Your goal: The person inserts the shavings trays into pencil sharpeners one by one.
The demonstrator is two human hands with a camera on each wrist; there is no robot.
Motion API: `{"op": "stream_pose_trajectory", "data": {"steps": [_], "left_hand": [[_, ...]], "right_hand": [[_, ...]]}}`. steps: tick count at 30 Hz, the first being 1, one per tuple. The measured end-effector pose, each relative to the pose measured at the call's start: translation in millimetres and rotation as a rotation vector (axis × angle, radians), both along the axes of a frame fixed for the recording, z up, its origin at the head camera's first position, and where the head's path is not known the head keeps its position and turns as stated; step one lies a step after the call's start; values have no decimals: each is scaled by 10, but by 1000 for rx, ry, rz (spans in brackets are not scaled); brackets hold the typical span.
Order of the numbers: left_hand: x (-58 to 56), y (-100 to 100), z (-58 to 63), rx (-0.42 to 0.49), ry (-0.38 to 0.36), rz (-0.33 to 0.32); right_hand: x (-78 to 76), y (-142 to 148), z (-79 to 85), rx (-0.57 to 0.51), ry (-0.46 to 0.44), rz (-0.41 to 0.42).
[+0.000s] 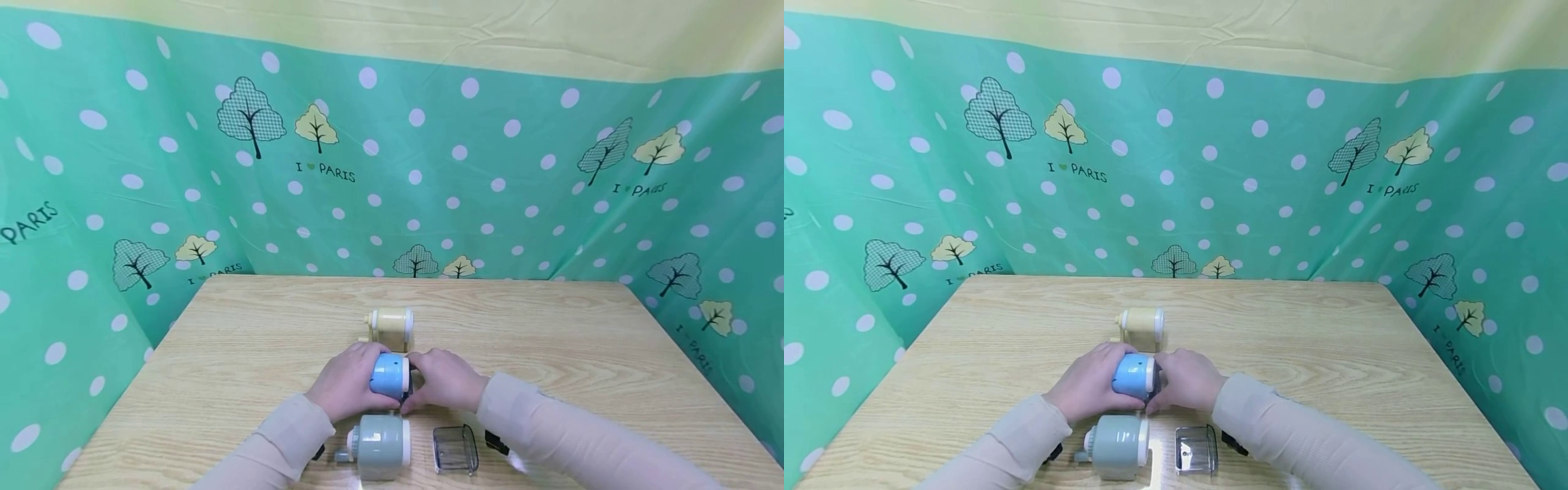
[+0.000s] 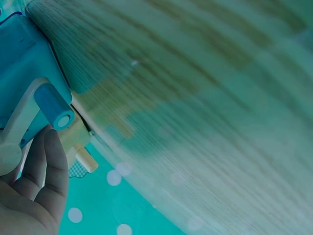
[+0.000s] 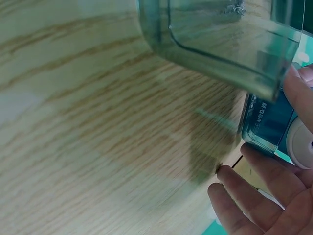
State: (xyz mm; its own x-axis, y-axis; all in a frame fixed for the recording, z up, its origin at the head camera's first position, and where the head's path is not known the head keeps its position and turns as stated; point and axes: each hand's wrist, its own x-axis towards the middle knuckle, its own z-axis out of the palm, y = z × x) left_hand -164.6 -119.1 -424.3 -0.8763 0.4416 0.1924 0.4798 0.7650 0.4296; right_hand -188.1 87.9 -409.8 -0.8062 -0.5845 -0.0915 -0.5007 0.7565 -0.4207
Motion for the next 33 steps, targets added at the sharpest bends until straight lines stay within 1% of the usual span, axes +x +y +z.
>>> {"op": "stream_pose_trajectory", "data": {"steps": [11,22,33], "left_hand": [[-1,-4,-4,0,16,-5],[4,-5,4,3,10,-8],[-1,-2,-15,-6,13,-9]], "right_hand": [[-19,3,-17,-25,1,8],[-19,-22,-27,-45,-48,-9],[4,-37,-11,-56,-35,-10]]}}
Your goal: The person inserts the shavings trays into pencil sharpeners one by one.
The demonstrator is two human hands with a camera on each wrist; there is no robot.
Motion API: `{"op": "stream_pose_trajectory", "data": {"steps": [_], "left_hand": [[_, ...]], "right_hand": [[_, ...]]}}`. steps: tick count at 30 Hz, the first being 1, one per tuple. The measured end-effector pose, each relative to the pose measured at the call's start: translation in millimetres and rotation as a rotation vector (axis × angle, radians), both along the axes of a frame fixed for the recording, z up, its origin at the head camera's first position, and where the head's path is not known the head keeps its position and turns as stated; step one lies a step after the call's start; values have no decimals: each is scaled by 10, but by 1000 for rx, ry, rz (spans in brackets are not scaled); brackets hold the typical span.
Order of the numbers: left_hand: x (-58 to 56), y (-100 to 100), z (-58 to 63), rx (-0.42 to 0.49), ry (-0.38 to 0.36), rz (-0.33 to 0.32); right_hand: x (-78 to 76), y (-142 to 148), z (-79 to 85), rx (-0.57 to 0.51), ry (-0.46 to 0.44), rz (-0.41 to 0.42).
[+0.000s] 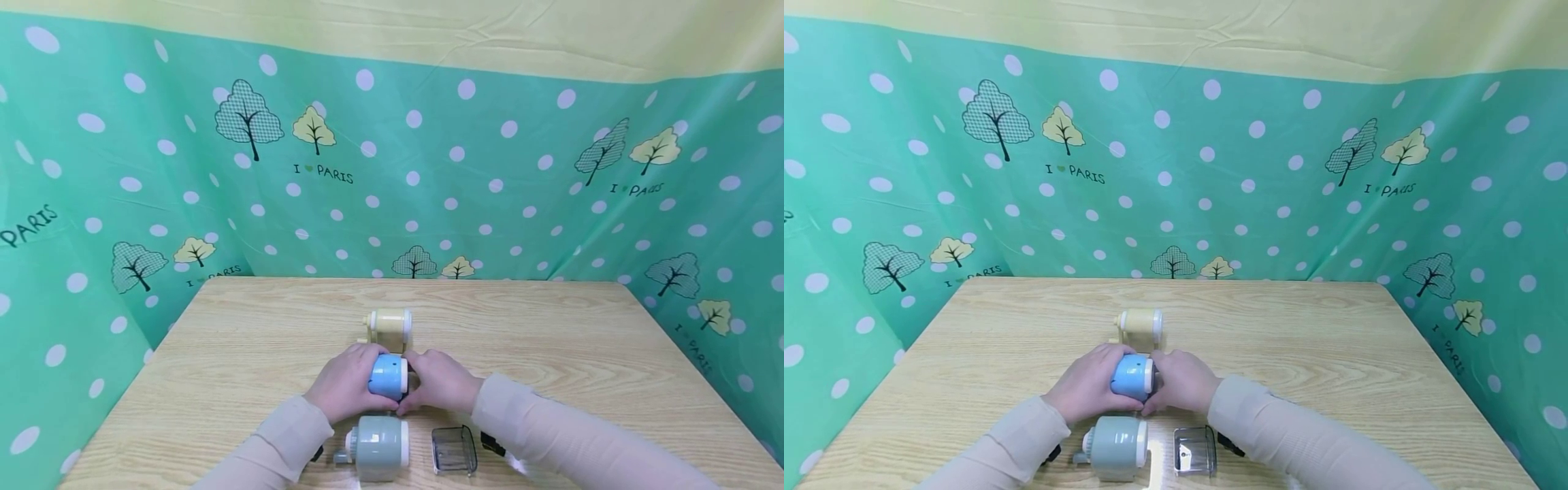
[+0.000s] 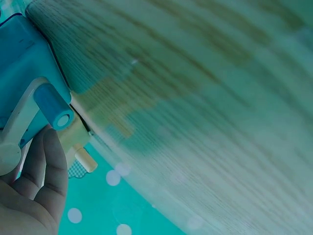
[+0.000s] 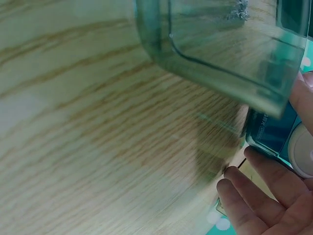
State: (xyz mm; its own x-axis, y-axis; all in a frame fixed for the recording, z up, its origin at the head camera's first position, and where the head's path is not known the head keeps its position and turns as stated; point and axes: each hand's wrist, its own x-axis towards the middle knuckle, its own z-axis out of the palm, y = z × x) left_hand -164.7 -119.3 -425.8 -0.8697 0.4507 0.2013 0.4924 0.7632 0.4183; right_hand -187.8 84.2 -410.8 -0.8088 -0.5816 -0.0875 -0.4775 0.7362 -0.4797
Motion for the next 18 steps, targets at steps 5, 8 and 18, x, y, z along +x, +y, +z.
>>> {"op": "stream_pose_trajectory", "data": {"steps": [5,8,18], "left_hand": [[-1,-3,3,6,0,-2],[-2,-3,3,6,-1,-1],[-2,5,18,19,-18,-1]], "right_hand": [[-3,-4,-12,-1,9,4],[-5,-8,-22,-2,8,3],[12,-53,3,-11,4,2]]}}
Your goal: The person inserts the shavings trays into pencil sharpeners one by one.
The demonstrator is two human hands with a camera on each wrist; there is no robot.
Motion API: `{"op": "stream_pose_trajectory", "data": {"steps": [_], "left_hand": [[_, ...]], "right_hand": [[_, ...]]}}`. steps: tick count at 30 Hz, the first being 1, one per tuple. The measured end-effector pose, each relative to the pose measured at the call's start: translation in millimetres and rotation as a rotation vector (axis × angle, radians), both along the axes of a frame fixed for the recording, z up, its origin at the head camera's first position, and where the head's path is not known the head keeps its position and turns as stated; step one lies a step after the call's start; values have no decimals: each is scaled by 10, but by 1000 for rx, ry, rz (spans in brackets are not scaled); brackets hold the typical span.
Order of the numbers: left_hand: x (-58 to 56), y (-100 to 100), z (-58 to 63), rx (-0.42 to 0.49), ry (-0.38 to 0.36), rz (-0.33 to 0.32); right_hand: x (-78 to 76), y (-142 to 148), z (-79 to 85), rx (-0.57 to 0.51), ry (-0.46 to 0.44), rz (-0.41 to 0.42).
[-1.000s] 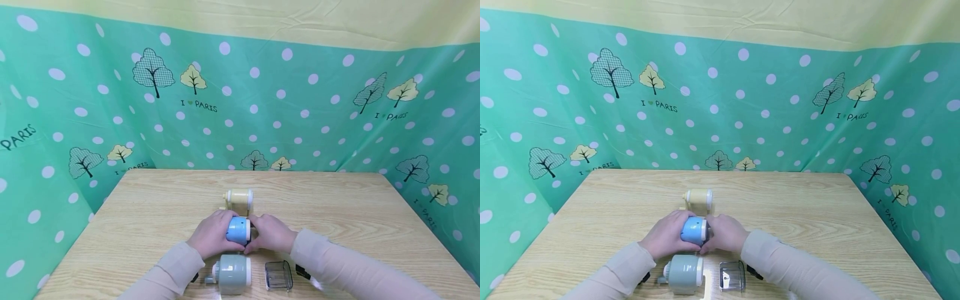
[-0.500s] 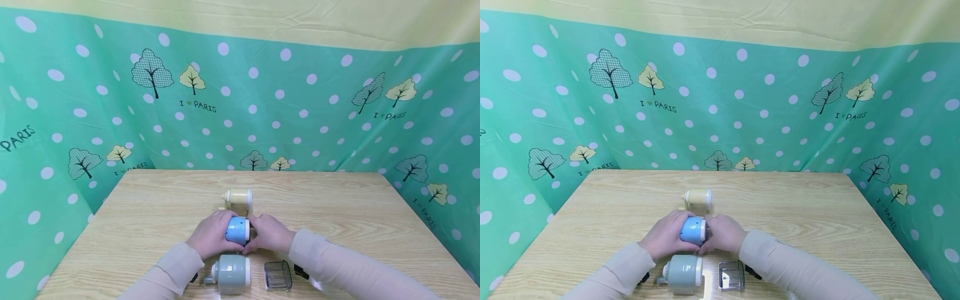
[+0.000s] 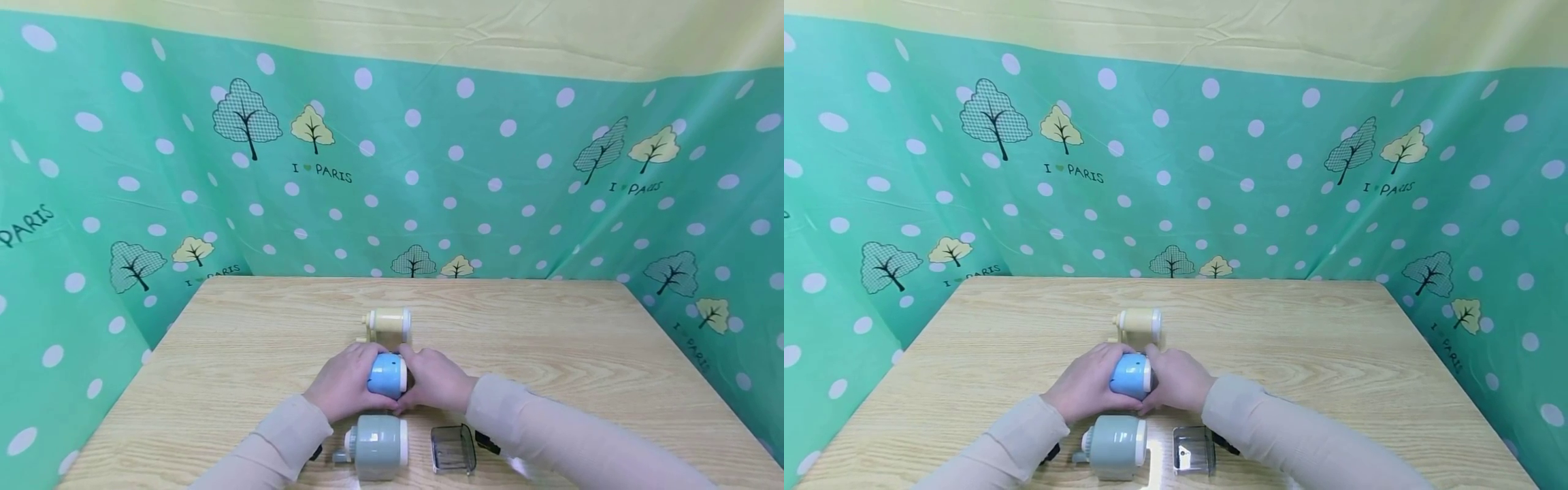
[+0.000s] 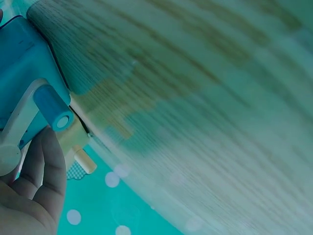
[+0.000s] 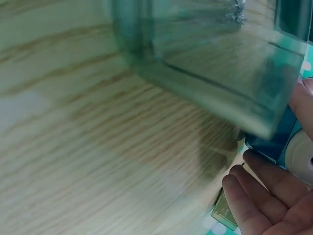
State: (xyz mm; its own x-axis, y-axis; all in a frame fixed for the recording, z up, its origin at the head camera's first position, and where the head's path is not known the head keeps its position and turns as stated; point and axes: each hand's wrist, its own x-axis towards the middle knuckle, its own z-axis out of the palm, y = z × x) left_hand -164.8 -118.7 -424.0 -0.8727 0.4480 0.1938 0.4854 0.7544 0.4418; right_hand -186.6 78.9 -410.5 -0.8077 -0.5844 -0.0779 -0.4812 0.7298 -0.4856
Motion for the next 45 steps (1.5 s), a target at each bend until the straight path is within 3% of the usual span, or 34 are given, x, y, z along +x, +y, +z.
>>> {"op": "stream_pose_trajectory", "data": {"steps": [19,32,45], "left_hand": [[-11,-3,11,5,-13,-3],[-26,-15,2,7,-28,-24],[-16,-14,21,-30,-12,-23]], "right_hand": [[-31,-37,3,16,3,19],[-47,-52,-9,29,58,64],[-36,-45,-9,-17,-28,23]]}}
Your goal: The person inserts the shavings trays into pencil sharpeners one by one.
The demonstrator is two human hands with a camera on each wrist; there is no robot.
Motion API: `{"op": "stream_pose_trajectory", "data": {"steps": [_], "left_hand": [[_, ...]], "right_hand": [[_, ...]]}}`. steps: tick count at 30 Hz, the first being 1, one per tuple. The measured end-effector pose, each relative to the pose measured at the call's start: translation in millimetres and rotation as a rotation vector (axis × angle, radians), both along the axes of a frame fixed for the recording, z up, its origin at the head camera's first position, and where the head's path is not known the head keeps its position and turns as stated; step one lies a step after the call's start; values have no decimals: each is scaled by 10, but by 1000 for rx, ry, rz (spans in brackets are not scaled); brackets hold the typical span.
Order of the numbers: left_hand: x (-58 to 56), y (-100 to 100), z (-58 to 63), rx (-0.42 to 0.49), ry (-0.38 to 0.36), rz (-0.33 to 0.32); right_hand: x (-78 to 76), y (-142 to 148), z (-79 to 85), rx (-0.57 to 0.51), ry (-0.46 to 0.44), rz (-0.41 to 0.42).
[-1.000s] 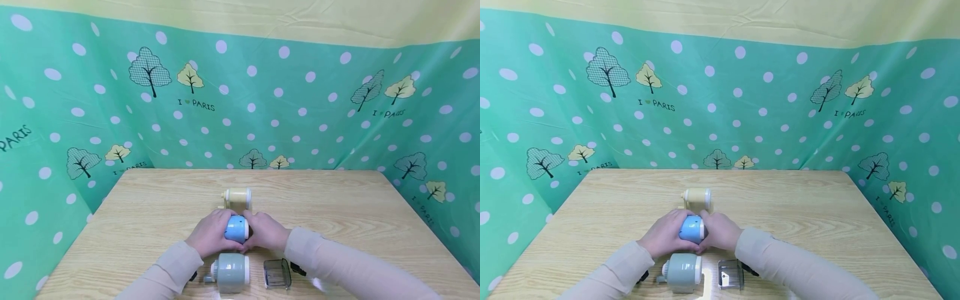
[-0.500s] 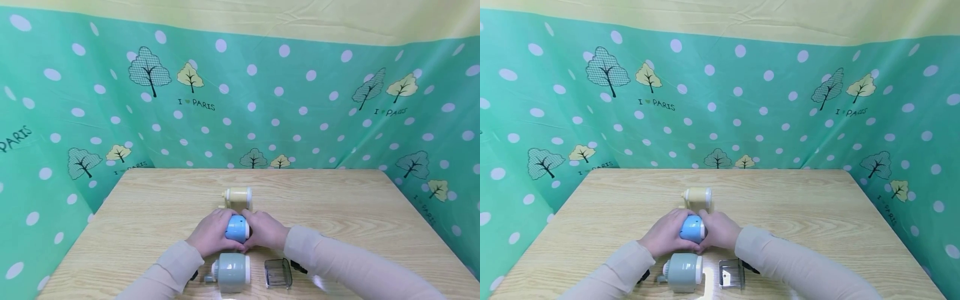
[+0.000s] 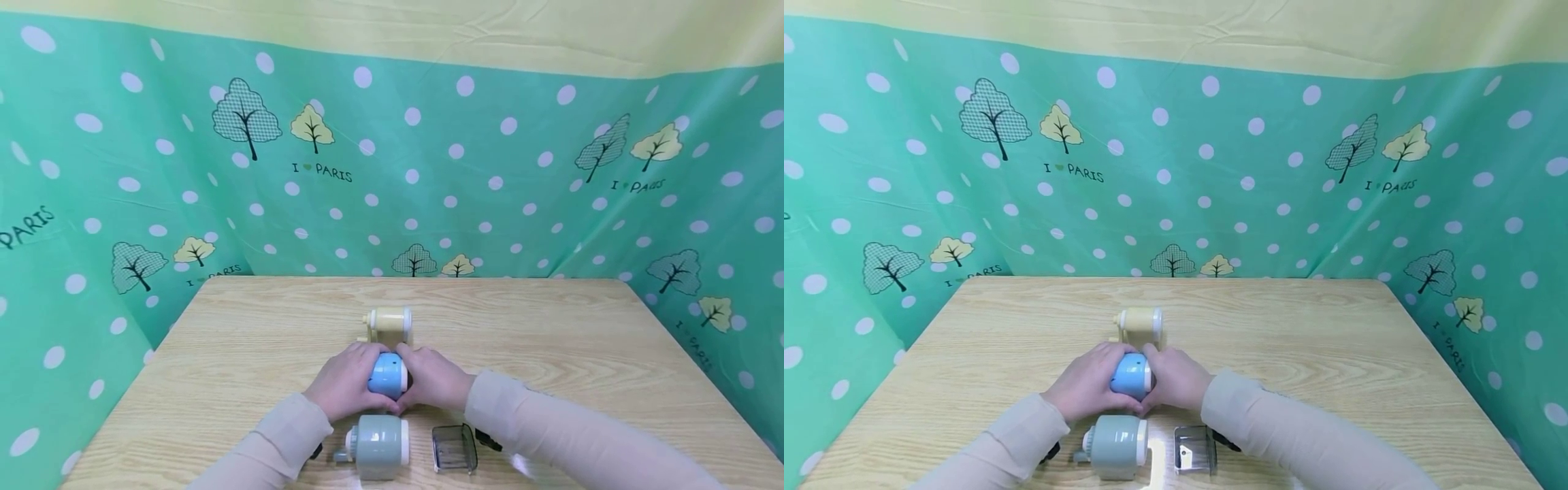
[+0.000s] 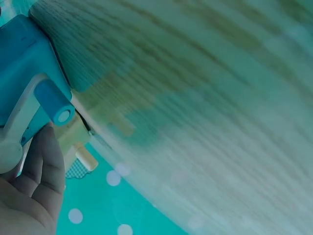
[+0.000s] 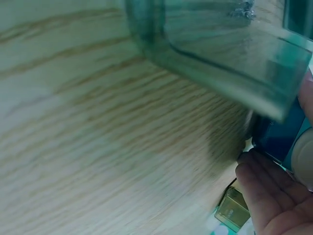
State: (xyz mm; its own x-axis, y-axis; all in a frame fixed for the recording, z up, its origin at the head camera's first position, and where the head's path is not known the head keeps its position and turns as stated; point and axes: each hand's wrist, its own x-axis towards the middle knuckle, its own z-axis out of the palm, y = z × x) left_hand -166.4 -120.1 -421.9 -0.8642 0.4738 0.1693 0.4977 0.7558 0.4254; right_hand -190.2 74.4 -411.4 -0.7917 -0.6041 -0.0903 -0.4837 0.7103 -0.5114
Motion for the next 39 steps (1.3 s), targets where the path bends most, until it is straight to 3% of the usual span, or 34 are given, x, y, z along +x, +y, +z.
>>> {"op": "stream_pose_trajectory", "data": {"steps": [16,26,39], "left_hand": [[22,-11,58,-53,51,13],[67,-33,165,-40,34,43],[142,-36,211,13,241,18]], "right_hand": [[58,157,59,-62,-67,-31],[136,259,180,-119,-20,-50],[234,405,239,-164,-1,-58]]}}
